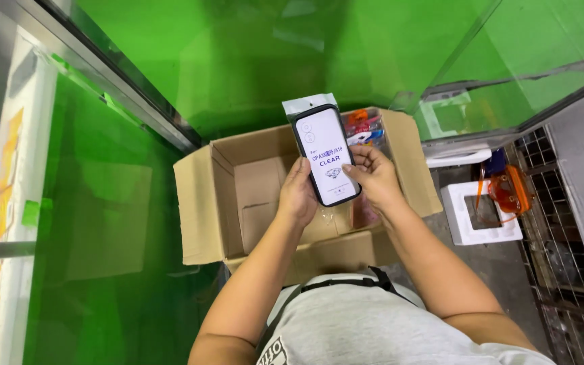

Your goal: The person is picking up various phone cases, putting them into individual plastic sleeves, and then placing them into a cardboard box.

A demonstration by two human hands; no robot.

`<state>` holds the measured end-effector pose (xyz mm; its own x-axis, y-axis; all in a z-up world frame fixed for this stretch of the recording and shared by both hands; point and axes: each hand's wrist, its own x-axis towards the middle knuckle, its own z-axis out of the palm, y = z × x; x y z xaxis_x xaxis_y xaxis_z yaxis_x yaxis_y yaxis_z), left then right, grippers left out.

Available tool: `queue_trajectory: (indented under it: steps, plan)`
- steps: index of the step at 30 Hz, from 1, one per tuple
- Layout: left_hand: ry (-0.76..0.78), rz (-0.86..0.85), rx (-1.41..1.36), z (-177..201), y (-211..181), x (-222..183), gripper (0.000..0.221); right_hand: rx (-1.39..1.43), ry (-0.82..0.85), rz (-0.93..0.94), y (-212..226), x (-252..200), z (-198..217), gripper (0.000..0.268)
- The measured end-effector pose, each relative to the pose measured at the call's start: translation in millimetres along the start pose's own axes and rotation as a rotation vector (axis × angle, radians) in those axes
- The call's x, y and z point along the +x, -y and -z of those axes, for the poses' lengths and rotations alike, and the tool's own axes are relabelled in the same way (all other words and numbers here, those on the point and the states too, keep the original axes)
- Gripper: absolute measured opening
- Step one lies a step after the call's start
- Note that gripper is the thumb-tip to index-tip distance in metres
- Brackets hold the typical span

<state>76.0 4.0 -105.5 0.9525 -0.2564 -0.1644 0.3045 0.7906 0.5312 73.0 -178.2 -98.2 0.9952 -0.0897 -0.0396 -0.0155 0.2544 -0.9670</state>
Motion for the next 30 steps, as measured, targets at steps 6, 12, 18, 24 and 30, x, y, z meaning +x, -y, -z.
queue_trajectory:
  steps: [6,12,18,24,30]
  plan:
    - [-0.174,0.162,0.005,94.9,27.8,25.0,0.043,0.008,-0.042,-0.111,-38.0,4.1,15.3,0.032]
    - [-0.606,0.391,0.115,191.0,36.1,38.4,0.04,0.171,-0.019,-0.149,-30.4,4.5,23.0,0.03]
    - [-0.803,0.138,0.754,168.6,41.7,40.8,0.05,0.193,-0.012,-0.169,-4.4,-2.6,8.4,0.032]
    - [-0.246,-0.132,0.427,20.5,12.9,-0.5,0.056,-0.183,-0.033,0.055,14.2,-21.0,-15.9,0.036]
    - [0.003,-0.124,0.008,-13.3,-16.4,-14.8,0.043,-0.486,0.236,0.423,84.5,-52.3,-49.2,0.041]
